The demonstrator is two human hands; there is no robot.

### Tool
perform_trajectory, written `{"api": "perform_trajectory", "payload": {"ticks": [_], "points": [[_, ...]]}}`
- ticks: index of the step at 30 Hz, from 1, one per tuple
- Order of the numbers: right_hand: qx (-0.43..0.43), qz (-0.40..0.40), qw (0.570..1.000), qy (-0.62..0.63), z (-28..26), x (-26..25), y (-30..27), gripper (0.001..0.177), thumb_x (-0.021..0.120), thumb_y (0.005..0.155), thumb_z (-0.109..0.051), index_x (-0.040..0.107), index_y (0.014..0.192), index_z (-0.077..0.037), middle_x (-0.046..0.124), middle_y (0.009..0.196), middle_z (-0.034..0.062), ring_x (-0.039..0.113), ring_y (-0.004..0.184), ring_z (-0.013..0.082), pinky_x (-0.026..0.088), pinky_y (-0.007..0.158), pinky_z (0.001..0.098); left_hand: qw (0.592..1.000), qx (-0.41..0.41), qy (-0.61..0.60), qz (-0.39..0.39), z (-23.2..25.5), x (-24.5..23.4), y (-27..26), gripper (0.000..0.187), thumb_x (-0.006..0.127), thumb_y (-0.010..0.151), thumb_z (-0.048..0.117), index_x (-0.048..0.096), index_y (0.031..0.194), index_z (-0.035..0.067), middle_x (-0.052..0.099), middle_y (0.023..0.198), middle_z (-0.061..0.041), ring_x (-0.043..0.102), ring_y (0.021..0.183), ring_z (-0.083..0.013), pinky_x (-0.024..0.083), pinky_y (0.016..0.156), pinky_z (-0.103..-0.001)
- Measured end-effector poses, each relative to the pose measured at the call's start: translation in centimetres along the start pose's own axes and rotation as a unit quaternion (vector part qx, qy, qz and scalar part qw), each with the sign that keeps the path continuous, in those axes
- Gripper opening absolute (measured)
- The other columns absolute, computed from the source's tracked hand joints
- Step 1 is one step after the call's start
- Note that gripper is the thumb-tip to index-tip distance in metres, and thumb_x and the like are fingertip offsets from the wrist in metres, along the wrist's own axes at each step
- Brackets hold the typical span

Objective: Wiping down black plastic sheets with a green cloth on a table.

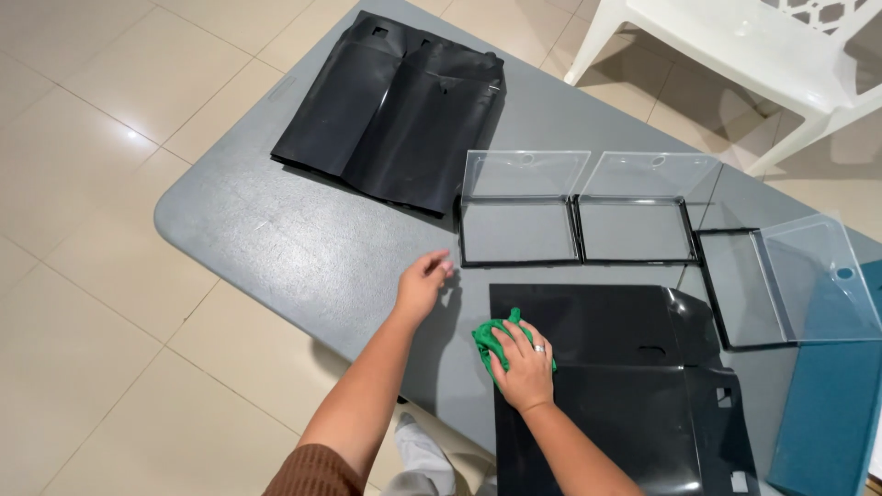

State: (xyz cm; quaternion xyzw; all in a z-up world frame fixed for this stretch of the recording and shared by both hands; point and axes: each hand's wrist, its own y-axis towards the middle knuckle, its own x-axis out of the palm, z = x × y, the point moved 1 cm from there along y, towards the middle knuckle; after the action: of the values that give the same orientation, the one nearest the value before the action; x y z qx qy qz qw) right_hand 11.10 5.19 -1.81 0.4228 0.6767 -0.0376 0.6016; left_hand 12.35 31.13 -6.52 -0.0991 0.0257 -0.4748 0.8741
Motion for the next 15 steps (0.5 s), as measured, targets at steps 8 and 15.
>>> {"api": "perform_trajectory", "payload": {"ticks": [8, 15], "points": [[0.000, -0.012, 1.000, -0.007, 0.3, 0.2, 0.2, 0.046, 0.076, 0.078, -0.025, 0.067, 0.123, -0.017, 0.063, 0.132, 0.0036, 0.054, 0.127, 0.0325, 0.042, 0.101, 0.0488, 0.951, -0.126, -0.273, 0.075, 1.4, 0.3, 8.3, 0.041, 0.060, 0.100, 0.028, 0.060, 0.133, 0.003, 0.073, 0.118, -0.012, 0.072, 0.103, -0.0214, 0.059, 0.087, -0.032], [0.010, -0.022, 1.000, -0.016, 0.8, 0.3, 0.6, 0.046, 0.076, 0.077, -0.025, 0.068, 0.121, -0.017, 0.063, 0.131, 0.0028, 0.054, 0.126, 0.0320, 0.041, 0.101, 0.0483, 0.950, -0.141, -0.250, 0.120, 1.7, -0.8, 10.1, 0.023, 0.066, 0.098, 0.027, 0.065, 0.109, 0.006, 0.074, 0.104, -0.008, 0.073, 0.093, -0.0176, 0.058, 0.073, -0.034]]}}
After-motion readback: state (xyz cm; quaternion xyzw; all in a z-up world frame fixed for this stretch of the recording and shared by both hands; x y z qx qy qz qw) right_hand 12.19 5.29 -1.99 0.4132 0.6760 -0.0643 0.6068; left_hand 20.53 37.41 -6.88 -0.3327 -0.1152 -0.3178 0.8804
